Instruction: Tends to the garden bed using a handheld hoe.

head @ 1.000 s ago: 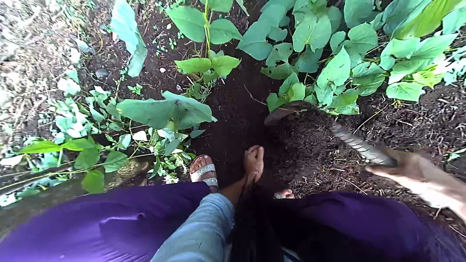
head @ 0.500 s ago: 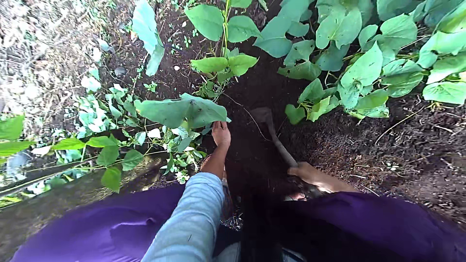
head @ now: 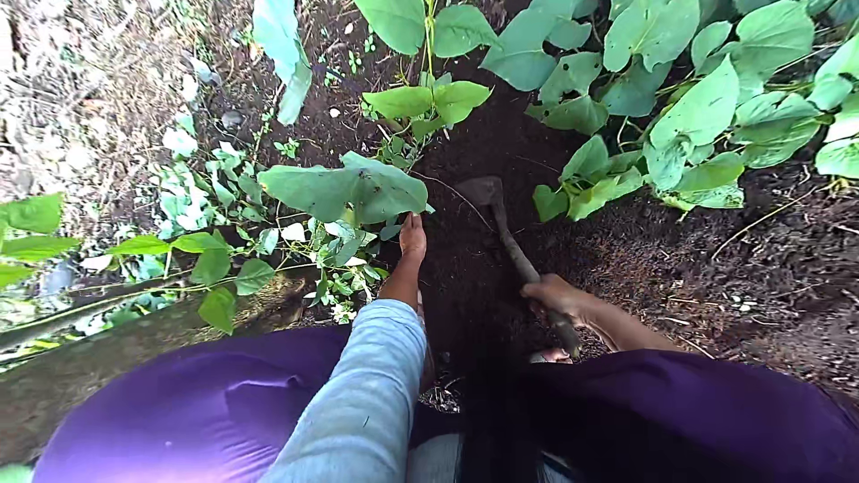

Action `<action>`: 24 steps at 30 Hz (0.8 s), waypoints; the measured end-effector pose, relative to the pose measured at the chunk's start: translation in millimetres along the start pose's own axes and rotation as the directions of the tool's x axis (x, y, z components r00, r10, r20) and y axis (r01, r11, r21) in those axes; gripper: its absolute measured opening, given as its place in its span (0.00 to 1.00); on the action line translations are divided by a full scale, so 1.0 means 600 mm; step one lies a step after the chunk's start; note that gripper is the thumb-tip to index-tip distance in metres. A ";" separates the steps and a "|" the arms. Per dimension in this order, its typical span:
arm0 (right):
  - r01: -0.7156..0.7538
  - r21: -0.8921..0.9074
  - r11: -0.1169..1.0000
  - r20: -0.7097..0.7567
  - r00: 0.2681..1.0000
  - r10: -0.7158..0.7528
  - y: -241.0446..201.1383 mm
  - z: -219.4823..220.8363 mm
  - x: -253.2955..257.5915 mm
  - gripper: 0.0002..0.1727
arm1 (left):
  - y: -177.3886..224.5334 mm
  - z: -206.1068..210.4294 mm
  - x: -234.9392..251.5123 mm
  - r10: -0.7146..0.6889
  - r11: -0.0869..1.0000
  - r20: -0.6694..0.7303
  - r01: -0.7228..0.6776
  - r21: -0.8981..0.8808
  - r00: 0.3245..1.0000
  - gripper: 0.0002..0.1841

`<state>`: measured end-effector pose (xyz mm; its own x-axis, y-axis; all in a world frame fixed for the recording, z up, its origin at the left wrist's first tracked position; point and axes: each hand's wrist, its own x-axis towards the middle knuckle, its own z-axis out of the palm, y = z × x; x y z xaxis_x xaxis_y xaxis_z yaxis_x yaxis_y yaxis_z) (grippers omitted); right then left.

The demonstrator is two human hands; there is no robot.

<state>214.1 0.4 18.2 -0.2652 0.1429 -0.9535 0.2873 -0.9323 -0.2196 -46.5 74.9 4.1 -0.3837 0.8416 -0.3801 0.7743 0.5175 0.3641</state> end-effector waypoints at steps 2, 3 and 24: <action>-0.020 -0.125 0.992 0.017 1.000 0.023 0.056 -0.016 -0.037 0.08 | -0.012 -0.003 0.021 -0.085 0.993 0.172 0.098 -0.070 0.981 0.27; -0.024 -0.226 0.974 -0.012 1.000 0.022 0.081 -0.031 -0.052 0.10 | 0.004 -0.036 0.048 -0.197 0.977 0.462 0.212 0.018 0.865 0.28; -0.081 -0.557 0.827 -0.218 0.975 -0.052 0.091 -0.124 -0.205 0.14 | -0.080 0.042 0.070 0.069 0.984 0.388 0.002 -0.181 0.919 0.28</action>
<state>330.9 -43.5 108.2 -0.0730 0.2597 -0.9629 0.7715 -0.5971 -0.2195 -86.9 81.4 -50.8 -0.1041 0.7495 -0.6537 0.6700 0.5386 0.5109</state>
